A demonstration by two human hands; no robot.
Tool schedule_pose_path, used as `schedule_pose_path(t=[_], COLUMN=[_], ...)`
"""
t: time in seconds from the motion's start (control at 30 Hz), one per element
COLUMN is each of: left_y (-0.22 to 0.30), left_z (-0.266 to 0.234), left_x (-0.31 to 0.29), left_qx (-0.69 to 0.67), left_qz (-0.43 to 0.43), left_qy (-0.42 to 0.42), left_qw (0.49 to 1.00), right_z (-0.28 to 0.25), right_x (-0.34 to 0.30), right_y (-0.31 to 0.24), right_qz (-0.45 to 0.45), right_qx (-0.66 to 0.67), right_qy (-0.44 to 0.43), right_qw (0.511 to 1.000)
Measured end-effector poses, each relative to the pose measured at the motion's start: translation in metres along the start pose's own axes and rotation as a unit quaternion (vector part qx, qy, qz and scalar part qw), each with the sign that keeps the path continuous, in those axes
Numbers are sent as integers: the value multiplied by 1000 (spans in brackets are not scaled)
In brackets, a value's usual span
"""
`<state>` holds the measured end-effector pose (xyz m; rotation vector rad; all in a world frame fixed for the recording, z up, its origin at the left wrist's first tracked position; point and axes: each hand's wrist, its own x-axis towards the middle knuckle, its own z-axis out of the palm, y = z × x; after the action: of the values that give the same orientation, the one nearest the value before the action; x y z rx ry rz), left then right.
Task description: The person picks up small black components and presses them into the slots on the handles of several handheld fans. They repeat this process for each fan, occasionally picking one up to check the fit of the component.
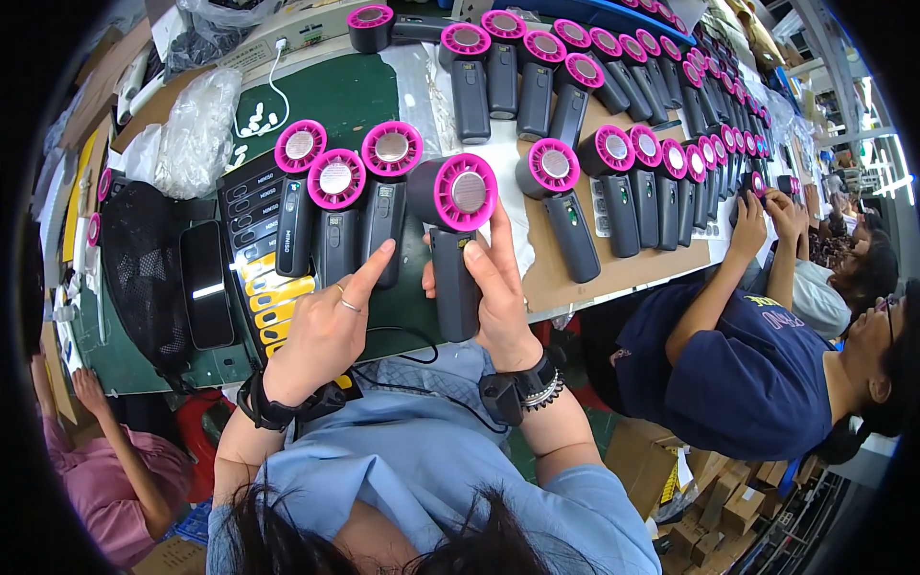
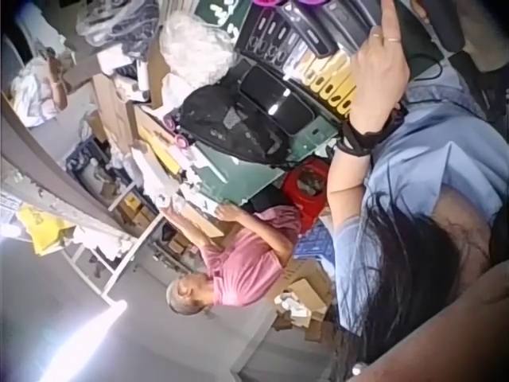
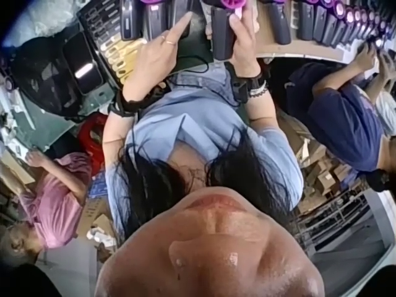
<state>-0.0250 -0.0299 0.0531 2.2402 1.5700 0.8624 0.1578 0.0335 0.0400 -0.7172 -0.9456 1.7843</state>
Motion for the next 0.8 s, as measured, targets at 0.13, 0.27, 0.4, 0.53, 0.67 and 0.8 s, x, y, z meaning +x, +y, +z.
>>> schedule_pose_path(t=[0.13, 0.27, 0.4, 0.53, 0.67, 0.8], left_y=[0, 0, 1, 0, 0, 2], left_z=[1, 1, -3, -5, -5, -6], left_x=[0, -1, -1, -1, -3, -3], left_qx=[-6, -1, -14, -8, -2, -3], left_qz=[-4, 2, -17, -22, -22, -19], left_qy=[-5, -2, -9, -13, -13, -15], left_qw=[1000, 1000, 1000, 1000, 1000, 1000], right_z=[2, 2, 6, 1, -2, -5], right_x=[-2, -2, -1, 1, 2, 4], right_y=[2, 1, 0, 2, 3, 10], right_qz=[6, 25, 34, -13, -4, 22], right_qx=[-23, -27, -16, -111, -119, -129], right_qy=[0, 5, 18, -6, 3, 28], right_qw=[1000, 999, 999, 994, 993, 991])
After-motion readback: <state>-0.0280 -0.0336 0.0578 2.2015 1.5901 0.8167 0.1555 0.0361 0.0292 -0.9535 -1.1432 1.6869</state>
